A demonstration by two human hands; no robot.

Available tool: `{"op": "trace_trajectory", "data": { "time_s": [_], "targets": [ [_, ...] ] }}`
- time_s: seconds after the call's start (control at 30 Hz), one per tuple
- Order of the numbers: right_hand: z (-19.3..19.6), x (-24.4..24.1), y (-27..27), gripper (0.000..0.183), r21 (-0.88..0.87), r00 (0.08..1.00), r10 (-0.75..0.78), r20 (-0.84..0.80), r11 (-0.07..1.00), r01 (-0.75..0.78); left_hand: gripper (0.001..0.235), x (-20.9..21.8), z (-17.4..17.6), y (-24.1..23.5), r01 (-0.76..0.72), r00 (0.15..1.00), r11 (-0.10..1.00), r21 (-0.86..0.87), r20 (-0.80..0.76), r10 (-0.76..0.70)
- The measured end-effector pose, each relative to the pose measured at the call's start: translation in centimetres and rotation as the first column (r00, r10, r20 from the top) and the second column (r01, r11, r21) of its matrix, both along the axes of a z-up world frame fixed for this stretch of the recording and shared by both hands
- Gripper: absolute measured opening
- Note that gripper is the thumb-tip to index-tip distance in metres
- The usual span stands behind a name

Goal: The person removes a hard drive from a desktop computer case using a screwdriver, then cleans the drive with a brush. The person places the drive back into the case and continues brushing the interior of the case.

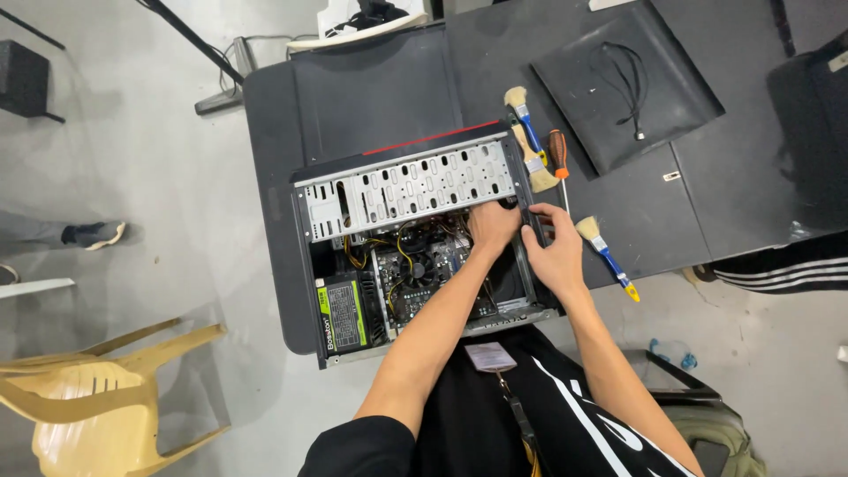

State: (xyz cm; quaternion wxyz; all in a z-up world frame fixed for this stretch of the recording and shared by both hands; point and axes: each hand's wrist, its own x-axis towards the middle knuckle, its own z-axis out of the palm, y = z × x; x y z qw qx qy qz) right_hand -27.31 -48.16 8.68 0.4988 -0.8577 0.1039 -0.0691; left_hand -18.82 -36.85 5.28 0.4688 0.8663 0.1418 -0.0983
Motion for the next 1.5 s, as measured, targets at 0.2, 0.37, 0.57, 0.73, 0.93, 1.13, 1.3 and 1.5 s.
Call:
{"op": "trace_trajectory", "data": {
  "time_s": [0.2, 0.37, 0.57, 0.73, 0.93, 1.13, 1.3, 1.5],
  "targets": [
    [-1.9, 0.7, -0.3, 0.032, -0.082, 0.998, 0.061, -0.003, 0.995, -0.061, 0.042, -0.9, -2.1, -1.9, -0.167, 0.986, 0.984, -0.068, -0.026, 0.166],
    [-2.2, 1.2, -0.2, 0.028, -0.083, 0.988, 0.123, 0.092, 0.99, -0.115, 0.049, -1.5, -2.5, -1.8, -0.137, 0.989, 0.987, -0.082, -0.062, 0.133],
    [-2.7, 1.4, 0.1, 0.026, -0.097, 0.985, 0.134, 0.107, 0.988, -0.124, 0.049, -6.7, 0.7, -1.8, -0.019, 0.998, 0.994, -0.105, 0.052, 0.024],
    [-1.4, 1.0, 0.2, 0.028, -0.078, 0.982, 0.166, 0.09, 0.984, -0.159, 0.051, -9.6, 5.9, -0.2, 0.059, 0.993, 0.994, -0.096, 0.103, -0.049],
    [-0.9, 0.7, 0.3, 0.028, -0.087, 0.983, 0.165, 0.077, 0.983, -0.159, 0.058, -10.3, 5.4, -0.4, 0.086, 0.994, 0.992, -0.09, 0.07, -0.08],
    [-2.7, 0.7, -0.2, 0.03, -0.081, 0.983, 0.167, 0.071, 0.984, -0.161, 0.05, -10.9, 1.4, -0.2, 0.108, 0.991, 0.985, -0.133, -0.061, -0.117],
    [-2.2, 0.5, -0.4, 0.022, -0.176, 0.966, 0.147, 0.213, 0.978, -0.11, 0.035, -11.2, 4.0, 3.3, 0.135, 0.991, 0.974, 0.18, -0.037, -0.131],
    [3.9, -1.0, 1.9, 0.028, -0.081, 0.933, 0.336, 0.133, 0.941, -0.327, 0.028, -10.7, 6.4, 11.5, 0.213, 0.954, 0.963, -0.164, 0.246, -0.17]
  ]
}}
